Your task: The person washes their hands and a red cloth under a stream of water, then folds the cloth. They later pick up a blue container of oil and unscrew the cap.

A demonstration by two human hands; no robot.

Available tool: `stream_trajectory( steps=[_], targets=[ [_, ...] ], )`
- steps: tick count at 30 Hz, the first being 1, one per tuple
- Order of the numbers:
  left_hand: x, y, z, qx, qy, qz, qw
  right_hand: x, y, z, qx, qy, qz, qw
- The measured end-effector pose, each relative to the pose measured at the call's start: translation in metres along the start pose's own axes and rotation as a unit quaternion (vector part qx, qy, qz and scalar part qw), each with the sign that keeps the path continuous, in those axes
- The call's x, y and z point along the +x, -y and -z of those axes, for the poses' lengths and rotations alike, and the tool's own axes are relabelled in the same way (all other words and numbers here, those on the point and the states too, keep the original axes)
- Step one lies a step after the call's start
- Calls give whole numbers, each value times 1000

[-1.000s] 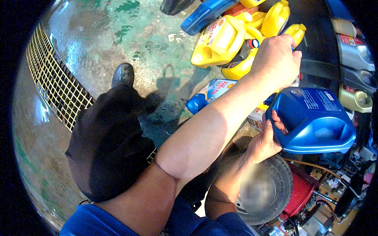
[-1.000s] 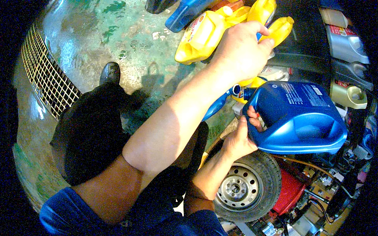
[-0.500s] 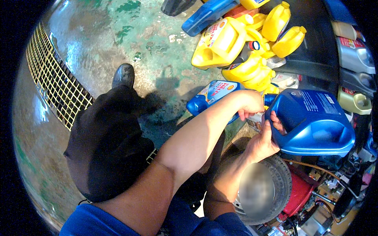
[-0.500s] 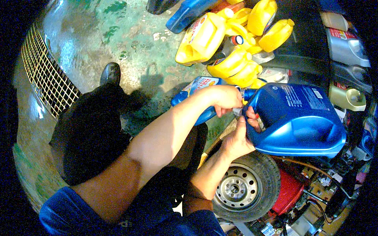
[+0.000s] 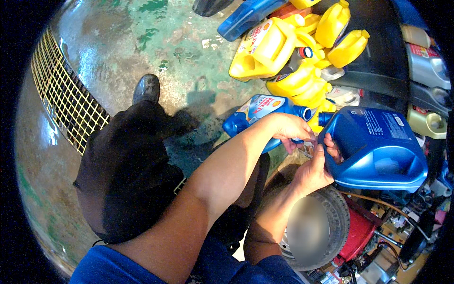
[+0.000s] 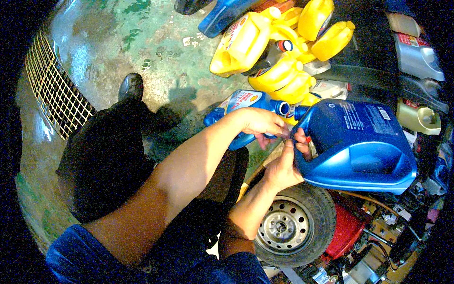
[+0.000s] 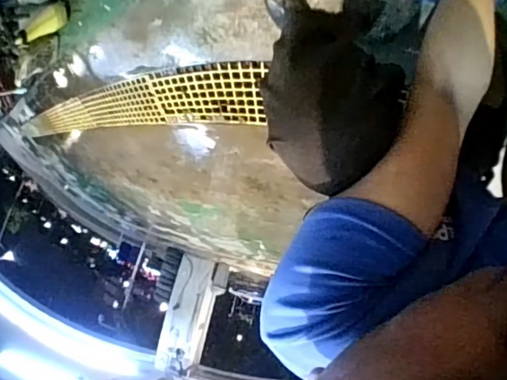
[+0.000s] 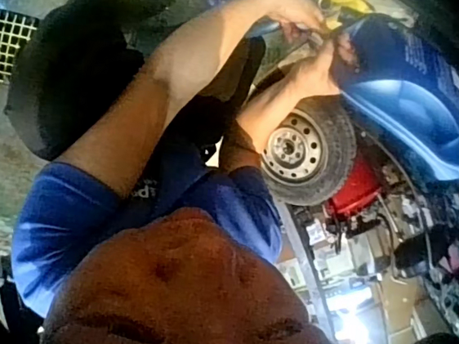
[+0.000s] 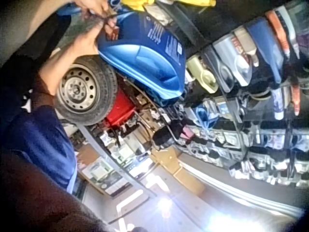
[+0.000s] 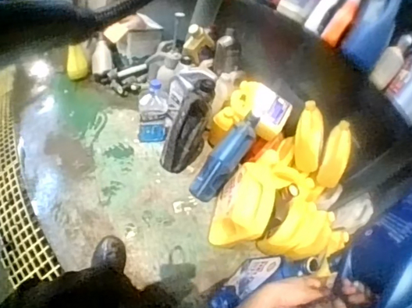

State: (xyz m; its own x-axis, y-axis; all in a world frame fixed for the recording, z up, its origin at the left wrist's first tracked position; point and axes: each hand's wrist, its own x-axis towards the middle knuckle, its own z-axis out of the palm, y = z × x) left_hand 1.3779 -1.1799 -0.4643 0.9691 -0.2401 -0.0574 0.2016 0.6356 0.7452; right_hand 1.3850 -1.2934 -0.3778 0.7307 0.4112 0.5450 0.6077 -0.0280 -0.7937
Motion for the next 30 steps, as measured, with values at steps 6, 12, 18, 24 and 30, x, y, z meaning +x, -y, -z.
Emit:
stream_trajectory(
  steps=[6,12,18,24,30],
  targets=[
    [-1,4,2,-25,31,-22,999,-3,1,-5,48,-10,-16,999],
    [1,11,6,-60,44,-27,997,-6,1,-9,58,-10,-12,998],
    [7,11,7,-55,53,-30,997,-4,2,-7,58,-7,-24,998],
    [3,12,9,-57,45,-28,997,-7,-6,-6,72,7,-7,997],
    [-1,8,5,-52,32,-33,998,-8,-10,-4,46,-14,-5,999]
  ],
)
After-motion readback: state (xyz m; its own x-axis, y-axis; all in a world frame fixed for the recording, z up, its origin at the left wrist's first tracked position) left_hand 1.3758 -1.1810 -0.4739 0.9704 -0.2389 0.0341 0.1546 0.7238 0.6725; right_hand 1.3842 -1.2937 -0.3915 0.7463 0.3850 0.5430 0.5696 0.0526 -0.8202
